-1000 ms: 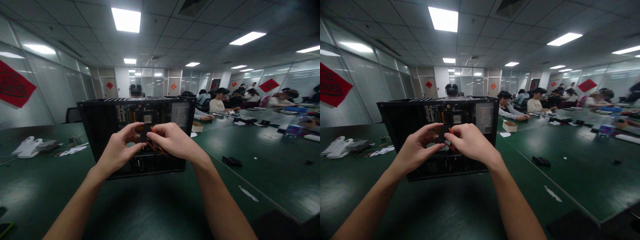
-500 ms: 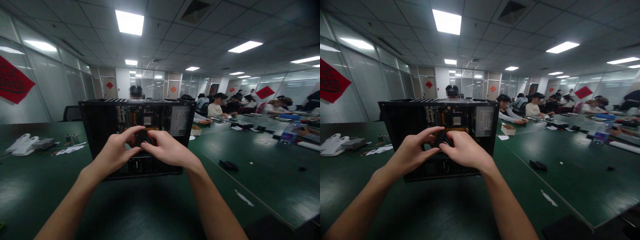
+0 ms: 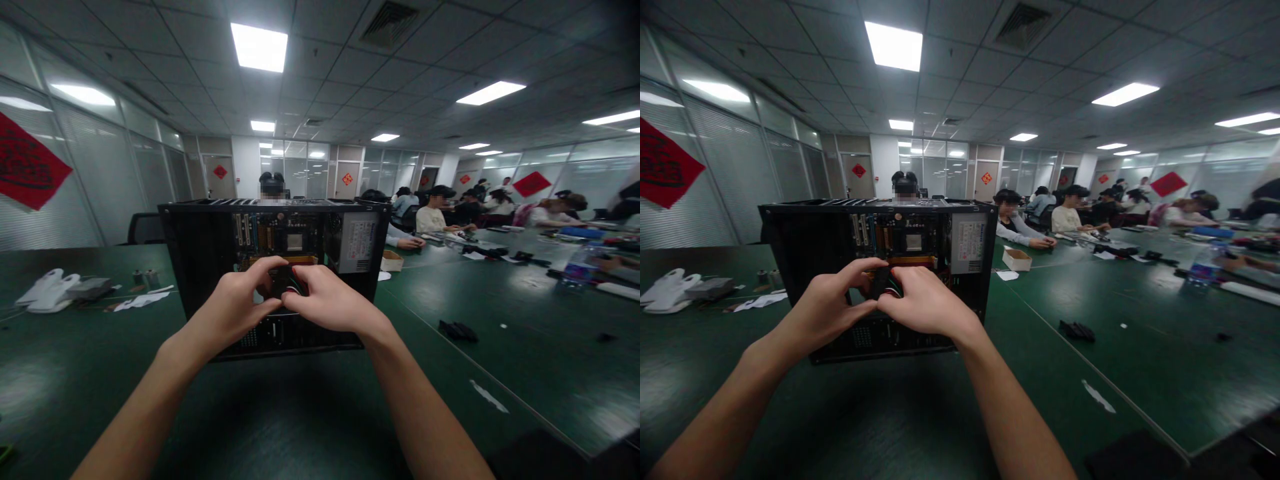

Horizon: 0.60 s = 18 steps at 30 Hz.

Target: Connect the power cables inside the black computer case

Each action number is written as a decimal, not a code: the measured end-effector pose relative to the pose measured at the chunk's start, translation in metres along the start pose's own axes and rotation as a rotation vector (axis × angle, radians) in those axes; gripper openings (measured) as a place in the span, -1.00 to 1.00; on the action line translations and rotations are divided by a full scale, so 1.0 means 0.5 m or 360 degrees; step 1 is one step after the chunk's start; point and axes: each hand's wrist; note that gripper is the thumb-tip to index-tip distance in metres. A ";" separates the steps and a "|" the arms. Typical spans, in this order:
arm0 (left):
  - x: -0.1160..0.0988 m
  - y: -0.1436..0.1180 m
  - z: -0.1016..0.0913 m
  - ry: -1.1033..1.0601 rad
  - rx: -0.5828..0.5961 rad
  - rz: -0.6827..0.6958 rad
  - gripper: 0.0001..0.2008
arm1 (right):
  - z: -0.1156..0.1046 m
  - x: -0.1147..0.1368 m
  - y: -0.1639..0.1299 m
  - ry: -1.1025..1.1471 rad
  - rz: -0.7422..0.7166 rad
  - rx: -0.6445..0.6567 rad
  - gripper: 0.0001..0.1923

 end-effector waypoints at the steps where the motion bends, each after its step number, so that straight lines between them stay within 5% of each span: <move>1: 0.000 -0.001 -0.003 0.0007 -0.0005 0.0015 -0.50 | -0.001 0.004 -0.001 -0.0005 0.0001 -0.0013 -0.89; 18: -0.004 -0.020 -0.048 0.0084 -0.0059 0.0590 -0.44 | -0.042 0.081 -0.043 -0.0099 -0.0154 0.0085 -0.94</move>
Point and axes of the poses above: each hand's wrist, its own y-axis towards the middle knuckle, its own z-axis out of the palm, x = y × z, and after that the axes turned 11 degrees about -x, right-handed
